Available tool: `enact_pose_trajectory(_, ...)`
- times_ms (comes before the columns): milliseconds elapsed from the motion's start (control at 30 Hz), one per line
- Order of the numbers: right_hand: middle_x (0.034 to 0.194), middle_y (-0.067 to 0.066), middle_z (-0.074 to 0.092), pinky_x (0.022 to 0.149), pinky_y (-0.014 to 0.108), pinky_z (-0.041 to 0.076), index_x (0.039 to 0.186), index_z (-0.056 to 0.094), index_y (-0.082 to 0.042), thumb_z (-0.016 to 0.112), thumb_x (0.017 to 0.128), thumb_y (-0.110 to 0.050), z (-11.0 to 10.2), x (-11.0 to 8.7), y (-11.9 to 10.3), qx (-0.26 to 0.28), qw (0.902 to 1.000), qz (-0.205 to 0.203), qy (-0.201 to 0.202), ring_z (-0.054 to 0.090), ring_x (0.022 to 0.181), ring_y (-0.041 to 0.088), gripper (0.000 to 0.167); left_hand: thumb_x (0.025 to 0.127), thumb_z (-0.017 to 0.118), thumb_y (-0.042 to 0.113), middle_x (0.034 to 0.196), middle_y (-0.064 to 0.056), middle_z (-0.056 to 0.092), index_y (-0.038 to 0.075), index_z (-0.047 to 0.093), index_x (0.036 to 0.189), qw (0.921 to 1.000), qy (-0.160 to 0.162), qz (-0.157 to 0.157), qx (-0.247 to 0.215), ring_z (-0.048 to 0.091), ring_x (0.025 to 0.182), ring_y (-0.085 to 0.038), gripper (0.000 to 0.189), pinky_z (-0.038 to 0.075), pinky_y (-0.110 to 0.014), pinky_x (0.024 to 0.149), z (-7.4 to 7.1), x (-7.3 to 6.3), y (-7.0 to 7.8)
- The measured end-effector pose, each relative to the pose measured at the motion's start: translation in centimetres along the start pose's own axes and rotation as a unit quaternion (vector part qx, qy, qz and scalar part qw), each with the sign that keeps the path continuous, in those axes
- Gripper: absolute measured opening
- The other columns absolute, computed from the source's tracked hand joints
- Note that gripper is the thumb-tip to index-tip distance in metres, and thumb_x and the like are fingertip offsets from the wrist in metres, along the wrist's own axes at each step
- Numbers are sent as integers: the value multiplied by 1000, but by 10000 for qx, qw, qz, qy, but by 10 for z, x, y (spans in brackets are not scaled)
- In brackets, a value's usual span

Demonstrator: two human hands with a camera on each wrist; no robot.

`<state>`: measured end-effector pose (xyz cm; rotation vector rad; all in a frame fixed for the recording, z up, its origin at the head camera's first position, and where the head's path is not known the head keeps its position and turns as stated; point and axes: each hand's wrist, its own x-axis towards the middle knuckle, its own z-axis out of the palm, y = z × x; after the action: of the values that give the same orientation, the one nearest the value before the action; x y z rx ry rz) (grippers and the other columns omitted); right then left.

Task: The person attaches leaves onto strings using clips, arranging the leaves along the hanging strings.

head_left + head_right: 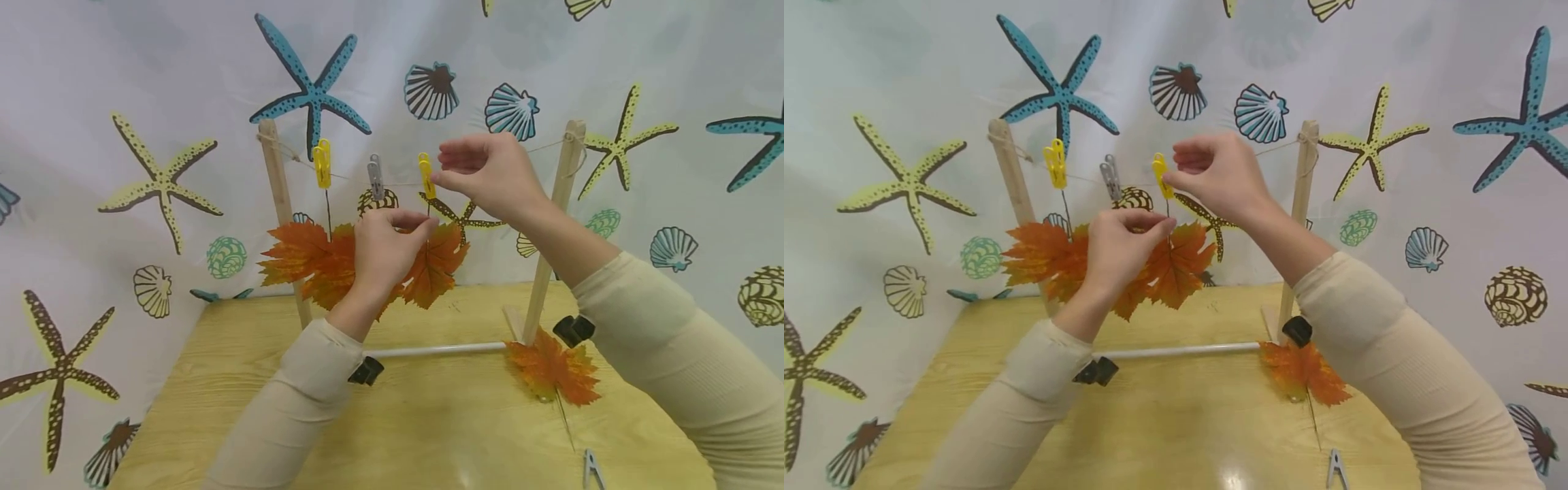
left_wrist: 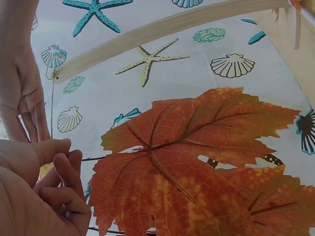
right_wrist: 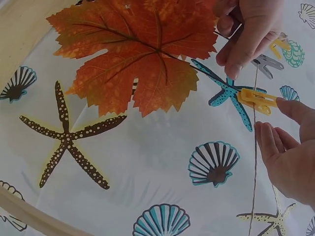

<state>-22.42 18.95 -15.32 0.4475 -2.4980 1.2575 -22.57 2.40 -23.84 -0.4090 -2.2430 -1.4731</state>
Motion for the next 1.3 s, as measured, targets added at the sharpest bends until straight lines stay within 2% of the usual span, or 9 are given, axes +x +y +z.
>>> enact_pose_trajectory(133, 123, 9, 72, 96, 31, 54, 126, 68, -7, 77, 88, -21, -2, -3, 5, 171, 9997, -179, 32, 69, 112, 18, 41, 86, 80, 25, 86, -5, 78, 10, 82, 90, 9997, -114, -93, -219, 68, 86, -15, 16, 54, -32, 71, -3, 0, 1)
enact_pose_trajectory(267, 123, 9, 71, 96, 30, 54, 125, 69, -7, 78, 88, -21, -5, -9, 13, 432, 9989, -185, 82, 69, 112, 18, 41, 87, 79, 27, 88, -5, 78, 10, 81, 92, 9975, -464, -334, -412, 68, 89, -15, 17, 54, -33, 75, 1, -1, -1)
enact_pose_trajectory(467, 121, 11, 72, 92, 27, 55, 122, 69, -5, 78, 88, -19, -7, -20, 25, 693, 9969, -345, 151, 71, 110, 19, 38, 85, 81, 29, 90, -3, 78, 13, 82, 94, 9941, -803, -601, -424, 66, 90, -15, 18, 55, -33, 77, 5, -4, -7)
enact_pose_trajectory(767, 118, 12, 73, 91, 29, 56, 122, 70, -4, 77, 88, -15, -7, -33, 44, 551, 9977, -346, -172, 71, 108, 22, 36, 85, 81, 29, 92, -3, 78, 12, 81, 95, 9930, -955, -612, -337, 69, 89, -16, 19, 57, -33, 78, 11, -9, -10)
enact_pose_trajectory(933, 116, 14, 73, 88, 25, 57, 121, 69, -3, 76, 89, -12, -1, -38, 55, 648, 9970, -296, -302, 71, 106, 22, 35, 86, 80, 32, 93, -3, 77, 13, 81, 96, 9923, -1025, -656, -249, 69, 89, -16, 21, 56, -34, 79, 12, -11, -14)
enact_pose_trajectory(1300, 118, 16, 71, 91, 29, 56, 123, 68, 0, 73, 92, -13, 14, -50, 74, 791, 9946, -95, -672, 69, 110, 25, 35, 89, 76, 33, 96, 1, 73, 17, 79, 99, 9892, -1369, -471, -226, 64, 83, -17, 19, 52, -29, 69, 14, -16, -25)
